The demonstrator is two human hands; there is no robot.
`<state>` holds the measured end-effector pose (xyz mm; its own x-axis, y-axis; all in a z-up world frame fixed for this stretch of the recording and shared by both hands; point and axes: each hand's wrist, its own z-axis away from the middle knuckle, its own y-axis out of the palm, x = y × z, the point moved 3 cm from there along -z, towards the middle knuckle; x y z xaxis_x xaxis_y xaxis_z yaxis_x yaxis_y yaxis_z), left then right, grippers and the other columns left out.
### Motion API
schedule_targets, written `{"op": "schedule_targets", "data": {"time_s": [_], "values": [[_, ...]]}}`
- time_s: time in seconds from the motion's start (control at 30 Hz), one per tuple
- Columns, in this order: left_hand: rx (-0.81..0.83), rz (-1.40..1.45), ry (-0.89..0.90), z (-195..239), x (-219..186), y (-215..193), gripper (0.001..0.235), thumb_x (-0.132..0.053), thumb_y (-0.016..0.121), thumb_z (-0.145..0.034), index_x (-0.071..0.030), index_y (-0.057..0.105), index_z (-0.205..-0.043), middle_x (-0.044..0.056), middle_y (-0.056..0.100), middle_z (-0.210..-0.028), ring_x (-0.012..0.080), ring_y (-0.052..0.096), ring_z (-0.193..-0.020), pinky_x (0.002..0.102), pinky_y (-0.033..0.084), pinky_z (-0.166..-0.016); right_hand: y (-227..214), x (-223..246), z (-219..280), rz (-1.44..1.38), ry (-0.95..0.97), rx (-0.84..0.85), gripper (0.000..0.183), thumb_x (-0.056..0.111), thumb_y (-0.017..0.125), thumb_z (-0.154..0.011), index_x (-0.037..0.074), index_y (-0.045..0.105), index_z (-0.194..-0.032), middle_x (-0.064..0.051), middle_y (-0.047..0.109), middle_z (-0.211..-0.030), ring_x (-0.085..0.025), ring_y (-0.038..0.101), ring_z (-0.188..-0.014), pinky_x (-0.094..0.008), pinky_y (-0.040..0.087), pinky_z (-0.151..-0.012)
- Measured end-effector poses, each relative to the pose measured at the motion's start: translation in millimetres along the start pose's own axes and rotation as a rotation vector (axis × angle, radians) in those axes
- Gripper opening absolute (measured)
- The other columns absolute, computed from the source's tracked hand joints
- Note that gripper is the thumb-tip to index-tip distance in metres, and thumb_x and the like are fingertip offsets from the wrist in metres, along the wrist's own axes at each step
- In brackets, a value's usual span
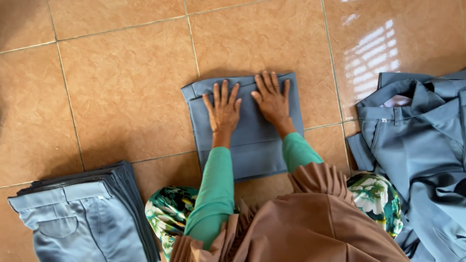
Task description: The person sits on a tiled floor and folds multiple pairs of grey trousers by hand. They smooth each pair, fold the legs, and then fold the garment in half before stacking it with the others.
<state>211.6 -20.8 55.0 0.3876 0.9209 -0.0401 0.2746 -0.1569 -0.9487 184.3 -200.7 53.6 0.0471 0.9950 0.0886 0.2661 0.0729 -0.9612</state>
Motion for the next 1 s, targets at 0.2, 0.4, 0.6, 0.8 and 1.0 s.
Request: {"op": "schedule_targets", "data": {"time_s": [0.2,0.4,0.6,0.8,1.0], "values": [[-0.002,-0.077,-0.117,11,54,-3,0.055,-0.048,0.039,-0.109,-0.036,0.030,-0.162,0.008,0.032,-0.166,0.0348,0.027,-0.152,0.071,0.019,-0.115,17,-103,16,-0.163,0.202,0.041,0.067,0.058,0.040,-0.111,0.023,0.027,-0.166,-0.004,0.022,-0.171,-0.025,0.015,-0.157,-0.073,0.003,-0.115],[-0.016,-0.034,-0.104,60,-25,-58,0.059,-0.052,0.039,-0.106,-0.033,0.029,-0.162,0.014,0.027,-0.168,0.0428,0.022,-0.154,0.073,0.017,-0.116,-25,0,46,-0.009,0.137,-0.135,0.067,0.048,0.058,-0.107,0.017,0.037,-0.162,-0.012,0.030,-0.168,-0.038,0.024,-0.153,-0.067,0.012,-0.116],[0.014,-0.026,-0.215,131,-13,-55,0.056,-0.046,0.046,-0.105,-0.032,0.039,-0.158,0.013,0.035,-0.164,0.0400,0.031,-0.151,0.068,0.021,-0.118,-56,39,136,0.040,0.019,-0.088,0.059,0.053,0.052,-0.104,0.025,0.049,-0.156,-0.008,0.042,-0.164,-0.029,0.031,-0.154,-0.061,0.014,-0.121],[-0.034,0.285,-0.552,172,39,-39,0.064,-0.026,0.052,-0.107,-0.020,0.024,-0.165,0.025,0.026,-0.163,0.0507,0.029,-0.147,0.064,0.031,-0.116,-64,-20,161,-0.113,0.134,-0.013,0.056,0.051,0.038,-0.111,0.027,0.041,-0.161,-0.006,0.031,-0.169,-0.032,0.019,-0.156,-0.067,0.010,-0.117],[0.192,0.427,-0.699,188,47,-40,0.087,-0.014,0.068,-0.095,-0.004,0.015,-0.163,0.032,0.041,-0.150,0.0441,0.046,-0.138,0.052,0.036,-0.112,-86,1,190,-0.312,0.236,0.259,0.071,0.063,0.043,-0.103,0.030,0.028,-0.164,-0.014,0.014,-0.172,-0.036,0.007,-0.158,-0.073,0.004,-0.119]]}}
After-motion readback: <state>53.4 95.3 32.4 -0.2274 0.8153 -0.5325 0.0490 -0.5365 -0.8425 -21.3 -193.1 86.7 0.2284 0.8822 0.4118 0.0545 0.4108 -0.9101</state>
